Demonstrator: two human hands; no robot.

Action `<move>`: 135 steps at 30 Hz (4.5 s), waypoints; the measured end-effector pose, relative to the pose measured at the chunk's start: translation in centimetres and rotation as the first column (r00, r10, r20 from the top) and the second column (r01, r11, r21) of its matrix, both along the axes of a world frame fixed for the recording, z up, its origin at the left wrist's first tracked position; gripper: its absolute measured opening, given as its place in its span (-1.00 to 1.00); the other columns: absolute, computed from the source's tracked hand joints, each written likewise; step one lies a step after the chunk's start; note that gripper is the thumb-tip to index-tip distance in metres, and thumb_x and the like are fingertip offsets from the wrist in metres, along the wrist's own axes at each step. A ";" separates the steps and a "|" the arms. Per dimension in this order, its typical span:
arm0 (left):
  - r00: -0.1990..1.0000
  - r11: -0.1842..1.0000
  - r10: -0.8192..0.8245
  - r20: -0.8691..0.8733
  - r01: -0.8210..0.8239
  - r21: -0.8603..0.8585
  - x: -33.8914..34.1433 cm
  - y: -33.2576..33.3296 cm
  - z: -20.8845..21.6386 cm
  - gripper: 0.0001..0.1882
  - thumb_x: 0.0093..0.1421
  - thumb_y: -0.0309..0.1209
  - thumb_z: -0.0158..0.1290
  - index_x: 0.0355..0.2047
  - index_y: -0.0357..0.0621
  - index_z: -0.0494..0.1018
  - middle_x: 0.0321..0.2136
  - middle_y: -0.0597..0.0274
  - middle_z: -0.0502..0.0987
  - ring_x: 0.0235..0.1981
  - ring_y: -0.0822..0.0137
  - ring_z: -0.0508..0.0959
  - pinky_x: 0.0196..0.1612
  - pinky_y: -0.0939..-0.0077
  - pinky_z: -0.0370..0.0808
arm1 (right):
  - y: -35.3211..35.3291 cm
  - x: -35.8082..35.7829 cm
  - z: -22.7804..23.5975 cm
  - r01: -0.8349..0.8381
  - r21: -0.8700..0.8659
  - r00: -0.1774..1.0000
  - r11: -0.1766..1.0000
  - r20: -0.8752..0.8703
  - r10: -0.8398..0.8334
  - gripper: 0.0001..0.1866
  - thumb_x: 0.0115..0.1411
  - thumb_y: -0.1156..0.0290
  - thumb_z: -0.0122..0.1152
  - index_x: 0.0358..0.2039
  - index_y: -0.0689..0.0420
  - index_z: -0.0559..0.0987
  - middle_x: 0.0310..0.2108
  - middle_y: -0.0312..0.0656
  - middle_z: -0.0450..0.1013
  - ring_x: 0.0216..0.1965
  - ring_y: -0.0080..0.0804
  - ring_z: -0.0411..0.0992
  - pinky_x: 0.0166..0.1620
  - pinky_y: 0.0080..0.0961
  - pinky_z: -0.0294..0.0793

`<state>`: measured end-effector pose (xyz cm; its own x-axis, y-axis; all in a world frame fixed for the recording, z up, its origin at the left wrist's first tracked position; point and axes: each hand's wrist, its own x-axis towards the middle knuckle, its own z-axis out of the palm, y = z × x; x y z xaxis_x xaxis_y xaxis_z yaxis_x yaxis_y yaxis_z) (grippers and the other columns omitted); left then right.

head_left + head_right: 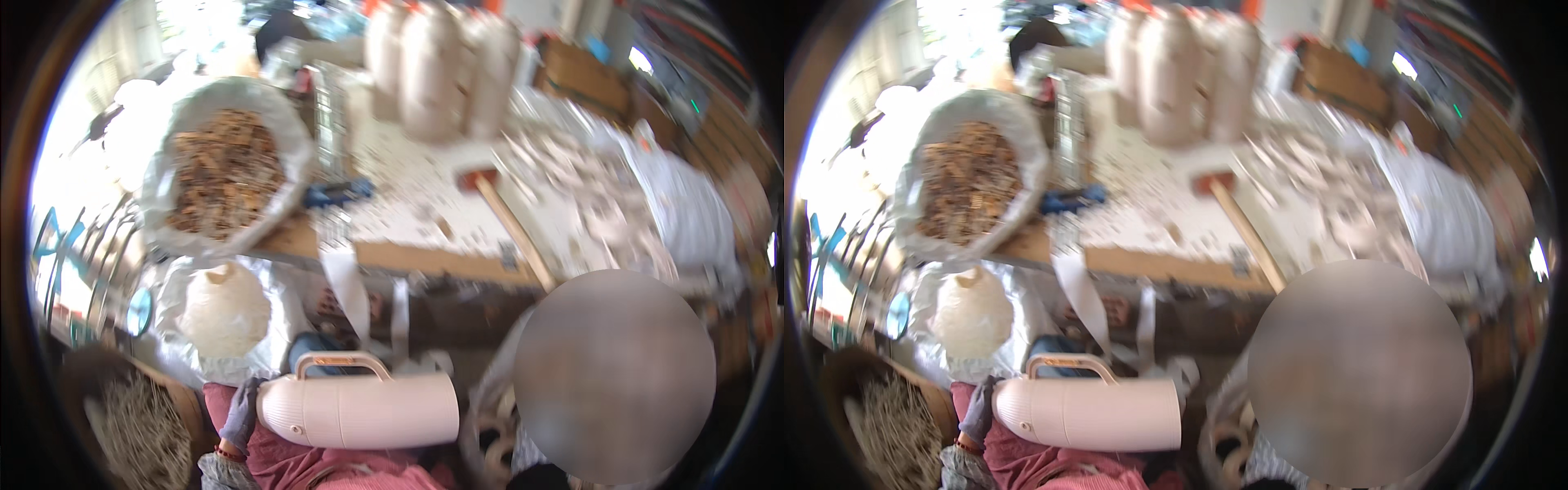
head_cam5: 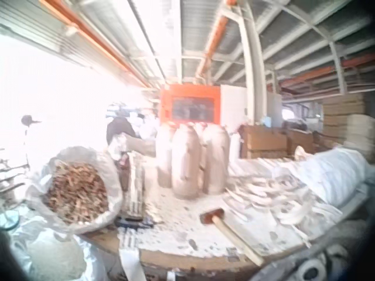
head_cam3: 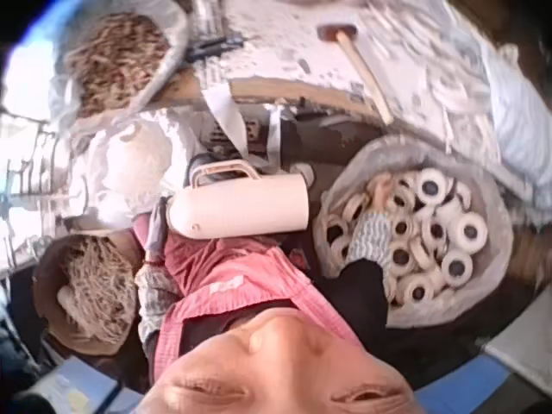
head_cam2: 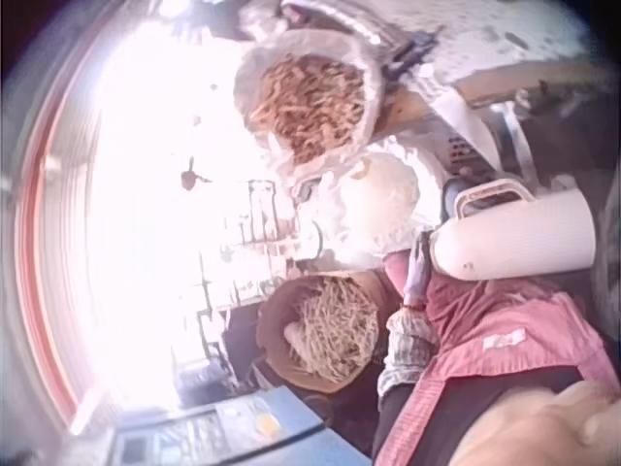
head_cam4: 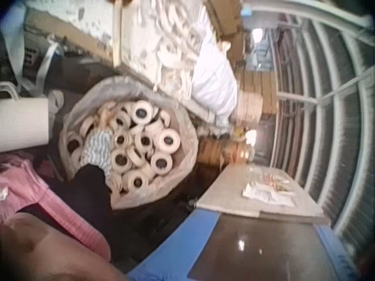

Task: The person assembles white thermal flasks by attaching handles, inserting wooden stoppers, and applying labels. They handle each flask one at a time, placing completed units aside on the table.

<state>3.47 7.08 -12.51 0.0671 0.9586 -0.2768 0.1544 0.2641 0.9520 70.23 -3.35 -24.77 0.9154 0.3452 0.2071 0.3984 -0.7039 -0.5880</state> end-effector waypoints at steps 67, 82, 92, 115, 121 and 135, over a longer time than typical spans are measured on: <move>0.543 0.965 0.153 -0.826 0.096 0.243 -5.2 -6.9 28.6 -0.71 0.24 -0.38 0.12 -0.10 -0.25 0.39 -0.22 0.12 0.56 -0.24 0.23 0.54 -0.18 0.38 0.46 | 13.3 -36.5 14.4 -0.890 0.455 -0.325 -0.011 -0.618 0.716 -0.67 0.28 0.25 0.14 -0.04 0.18 0.50 -0.27 -0.23 0.51 -0.33 -0.51 0.49 -0.24 -0.53 0.49; 0.755 0.510 0.196 -0.626 0.467 0.723 -2.8 -2.8 26.5 -0.70 0.07 -0.80 0.02 -0.18 -0.31 0.46 0.06 -0.06 0.41 0.12 0.00 0.40 0.02 0.23 0.48 | 11.1 12.4 25.1 0.122 -0.469 0.795 0.875 0.573 0.196 -0.78 0.17 0.35 0.04 -0.29 0.06 0.64 -0.13 -0.19 0.51 0.01 -0.17 0.32 0.04 -0.10 0.27; 0.503 0.187 -0.518 -0.692 0.856 0.483 5.6 -3.9 30.6 -0.82 0.08 -0.35 0.21 -0.37 -0.17 0.51 -0.37 0.13 0.49 -0.35 0.18 0.49 -0.21 0.25 0.44 | 10.8 4.3 32.0 -0.737 0.413 0.600 0.535 0.036 0.799 -0.78 0.19 0.51 0.20 -0.14 0.27 0.53 -0.31 -0.22 0.54 -0.31 -0.56 0.49 -0.18 -0.60 0.46; 0.990 0.999 0.033 0.134 -0.033 -0.004 5.2 -6.9 22.2 -0.60 0.27 -0.44 -0.08 0.11 -0.31 0.34 -0.66 0.37 0.39 -0.73 0.61 0.32 -0.63 0.75 0.27 | 8.2 -40.1 24.8 -0.379 0.925 -0.344 0.023 -0.164 0.924 -0.62 0.38 0.38 -0.09 0.11 0.34 0.26 -0.74 -0.40 0.22 -0.80 -0.76 0.07 -0.70 -0.75 -0.02; 0.938 0.945 0.315 0.147 -0.296 -0.136 3.1 -9.8 19.7 -0.72 0.20 -0.43 0.06 -0.09 -0.28 0.44 -0.65 0.34 0.44 -0.77 0.61 0.35 -0.72 0.78 0.24 | 7.6 -42.9 25.2 -0.361 0.932 -0.513 0.026 -0.221 0.829 -0.63 0.39 0.30 -0.05 0.08 0.30 0.30 -0.73 -0.43 0.20 -0.77 -0.78 0.05 -0.69 -0.76 -0.07; 0.751 0.950 0.292 0.593 -0.299 -0.089 1.7 -13.9 12.0 -0.81 0.16 -0.42 0.15 -0.24 -0.15 0.44 -0.36 0.42 0.42 -0.37 0.62 0.39 -0.30 0.70 0.36 | 4.5 -43.5 22.5 -0.382 0.910 -0.643 0.159 -0.386 0.662 -0.58 0.32 0.34 0.01 0.09 0.32 0.27 -0.41 -0.06 0.51 -0.21 -0.30 0.44 0.00 -0.38 0.37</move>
